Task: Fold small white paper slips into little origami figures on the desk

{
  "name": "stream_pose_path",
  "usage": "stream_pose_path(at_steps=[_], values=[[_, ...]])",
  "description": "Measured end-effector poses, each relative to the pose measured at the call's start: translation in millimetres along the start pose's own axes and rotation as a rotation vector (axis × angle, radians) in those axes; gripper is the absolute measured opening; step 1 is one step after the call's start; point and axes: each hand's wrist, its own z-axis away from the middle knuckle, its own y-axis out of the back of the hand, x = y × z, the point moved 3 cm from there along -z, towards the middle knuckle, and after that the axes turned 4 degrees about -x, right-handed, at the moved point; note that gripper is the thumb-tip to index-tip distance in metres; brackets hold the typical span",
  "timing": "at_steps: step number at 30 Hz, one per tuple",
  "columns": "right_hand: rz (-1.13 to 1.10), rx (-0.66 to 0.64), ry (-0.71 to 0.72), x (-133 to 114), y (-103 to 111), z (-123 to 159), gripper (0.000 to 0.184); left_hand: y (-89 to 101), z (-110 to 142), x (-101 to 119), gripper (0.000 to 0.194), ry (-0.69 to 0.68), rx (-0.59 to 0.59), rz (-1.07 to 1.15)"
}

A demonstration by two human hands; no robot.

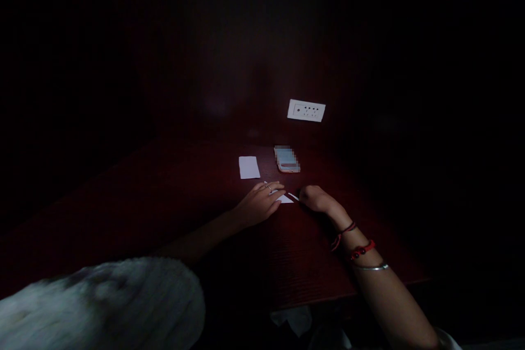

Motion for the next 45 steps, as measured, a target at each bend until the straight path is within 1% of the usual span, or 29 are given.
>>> stream_pose_path(at_steps=[4,8,12,18,21,24,27,30,32,34,35,37,39,41,43,45], values=[[0.01,0.027,-0.045,15,2,12,0.022,-1.8,-17,13,0.028,-0.025,0.0,-0.007],[0.009,0.008,-0.11,40,1,25,0.02,-7.1,-48,33,0.025,-0.05,0.008,-0.009],[-0.002,0.021,-0.2,67,0,42,0.019,-18.0,-74,56,0.025,-0.043,0.033,-0.001],[-0.033,0.05,-0.34,112,-2,66,0.019,-36.0,-97,79,0.026,-0.043,0.028,0.039],[-0.048,0.053,-0.399,133,-4,73,0.017,-41.1,-106,89,0.025,-0.074,0.029,0.049],[-0.059,0.061,-0.456,148,-7,76,0.017,-44.5,-110,95,0.025,-0.098,0.025,0.05],[-0.063,0.073,-0.509,156,-9,77,0.02,-46.4,-107,95,0.025,-0.109,0.014,0.042],[-0.046,0.103,-0.548,159,-5,80,0.025,-45.7,-104,91,0.024,-0.107,0.014,0.034],[-0.026,0.129,-0.556,157,1,83,0.027,-43.6,-103,88,0.025,-0.1,0.02,0.031],[-0.005,0.159,-0.54,150,8,84,0.03,-39.8,-102,82,0.025,-0.09,0.029,0.029],[0.005,0.173,-0.518,144,10,82,0.03,-37.2,-100,78,0.025,-0.084,0.033,0.027],[0.011,0.188,-0.429,125,13,73,0.029,-30.1,-94,65,0.025,-0.074,0.044,0.008],[0.003,0.184,-0.292,97,13,59,0.024,-20.5,-81,46,0.026,-0.051,0.063,-0.012],[-0.013,0.179,-0.143,64,12,41,0.018,-10.3,-64,24,0.026,-0.017,0.065,-0.032],[-0.027,0.183,0.013,31,10,22,0.021,-0.9,-42,2,0.025,0.011,0.052,-0.054],[-0.015,0.202,0.279,-1,9,7,0.028,6.2,-19,-17,0.025,0.046,0.036,-0.065]])
